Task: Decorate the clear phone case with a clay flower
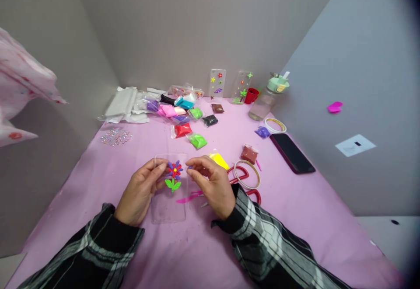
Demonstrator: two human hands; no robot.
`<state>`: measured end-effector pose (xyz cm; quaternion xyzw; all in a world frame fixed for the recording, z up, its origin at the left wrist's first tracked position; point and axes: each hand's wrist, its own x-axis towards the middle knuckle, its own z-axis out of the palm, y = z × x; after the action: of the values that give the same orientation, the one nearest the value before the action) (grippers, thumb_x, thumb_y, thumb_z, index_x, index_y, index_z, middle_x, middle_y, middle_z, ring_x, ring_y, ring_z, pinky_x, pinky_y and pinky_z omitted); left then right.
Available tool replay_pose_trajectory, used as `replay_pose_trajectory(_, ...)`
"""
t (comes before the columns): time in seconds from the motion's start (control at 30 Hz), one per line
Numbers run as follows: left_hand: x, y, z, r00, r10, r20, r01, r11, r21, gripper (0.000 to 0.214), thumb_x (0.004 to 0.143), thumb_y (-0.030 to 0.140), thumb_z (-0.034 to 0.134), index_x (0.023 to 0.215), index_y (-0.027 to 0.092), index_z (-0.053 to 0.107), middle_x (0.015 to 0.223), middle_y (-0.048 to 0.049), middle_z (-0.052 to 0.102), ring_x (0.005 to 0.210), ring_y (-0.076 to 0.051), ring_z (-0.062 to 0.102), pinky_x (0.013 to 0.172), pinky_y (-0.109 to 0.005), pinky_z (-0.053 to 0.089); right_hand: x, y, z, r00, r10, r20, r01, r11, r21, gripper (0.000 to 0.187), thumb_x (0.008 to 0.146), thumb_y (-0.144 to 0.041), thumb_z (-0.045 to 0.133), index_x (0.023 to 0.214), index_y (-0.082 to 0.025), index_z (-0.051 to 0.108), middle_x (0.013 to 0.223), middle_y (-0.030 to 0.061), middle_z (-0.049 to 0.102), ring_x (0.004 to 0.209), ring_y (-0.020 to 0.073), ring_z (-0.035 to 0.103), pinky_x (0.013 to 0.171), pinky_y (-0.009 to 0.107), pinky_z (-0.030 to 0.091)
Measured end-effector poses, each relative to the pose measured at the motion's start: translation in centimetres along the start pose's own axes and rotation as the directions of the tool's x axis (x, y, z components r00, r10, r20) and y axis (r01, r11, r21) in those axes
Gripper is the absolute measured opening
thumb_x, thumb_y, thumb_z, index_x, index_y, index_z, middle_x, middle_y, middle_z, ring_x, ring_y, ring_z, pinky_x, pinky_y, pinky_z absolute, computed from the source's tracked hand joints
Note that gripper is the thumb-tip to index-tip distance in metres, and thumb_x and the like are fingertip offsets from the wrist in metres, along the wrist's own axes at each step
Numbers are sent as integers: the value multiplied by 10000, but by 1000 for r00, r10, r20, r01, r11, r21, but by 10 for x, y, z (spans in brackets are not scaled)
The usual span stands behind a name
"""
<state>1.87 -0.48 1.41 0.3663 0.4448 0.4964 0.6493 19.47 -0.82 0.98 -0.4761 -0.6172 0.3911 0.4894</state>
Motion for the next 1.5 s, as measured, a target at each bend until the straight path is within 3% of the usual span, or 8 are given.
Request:
replay_pose_trajectory(0.13, 0, -1, -1, 1000, 0, 9, 0, 1000, -2, 139, 832, 333, 712, 866, 202, 682, 830, 14, 600, 807, -135, 579, 681, -203, 531, -2, -1, 3, 1000, 26, 1, -26, 998, 49, 39, 865, -222, 667, 891, -199, 649, 813, 10, 642, 705, 133, 593, 667, 261, 472)
replay_pose_trajectory(0.23, 0, -1, -2, 1000, -3, 20, 3, 1000, 2, 133, 854, 325, 688, 875, 195, 669, 877, 2, 604, 840, -141, 580, 702, -210, 537, -2, -3, 2, 998, -68, 1, 68, 995, -76, 48, 883, -232, 663, 864, -196, 689, 801, 19, 649, 715, 140, 574, 680, 274, 456)
replay_pose_trajectory(0.37, 0, -2, -2, 1000, -1, 22, 0, 1000, 19, 128, 870, 322, 670, 870, 194, 661, 898, -1, 594, 857, -141, 571, 693, -199, 531, -1, -3, 0, 985, -164, -44, 153, 970, -190, 155, 921, -172, 583, 1003, -209, 709, 907, 54, 650, 858, 177, 587, 780, 316, 458)
replay_pose_trajectory(0.6, 0, -2, -1, 1000, -6, 13, 6, 1000, 14, 153, 844, 343, 696, 896, 200, 679, 915, -11, 620, 865, -157, 583, 695, -214, 532, -3, 0, 2, 995, -93, -45, 86, 985, -151, 86, 900, -180, 605, 967, -208, 650, 869, 29, 666, 785, 156, 610, 769, 302, 474)
replay_pose_trajectory(0.9, -1, 0, 1, 1000, -3, 2, 3, 1000, 9, 155, 821, 344, 716, 818, 197, 666, 858, 5, 574, 813, -142, 541, 671, -199, 518, -2, -6, -1, 988, -155, 5, 152, 962, -227, 110, 927, -215, 601, 830, -200, 649, 790, 13, 592, 722, 140, 522, 714, 289, 416)
replay_pose_trajectory(1.23, -2, 1, 3, 1000, -10, 23, 10, 1000, -9, 133, 823, 323, 714, 800, 201, 667, 819, 17, 548, 769, -130, 526, 642, -182, 503, -3, -2, 2, 983, -179, 30, 181, 965, -191, 70, 904, -210, 649, 919, -229, 715, 846, 32, 618, 799, 164, 561, 713, 298, 436)
replay_pose_trajectory(1.5, -1, -2, 2, 999, -13, 48, 14, 1000, -18, 106, 854, 307, 683, 832, 204, 676, 813, 17, 549, 754, -117, 535, 650, -168, 503, -3, -2, 2, 984, -176, 9, 173, 959, -226, 49, 887, -214, 668, 839, -209, 656, 814, 16, 611, 715, 144, 534, 693, 290, 423)
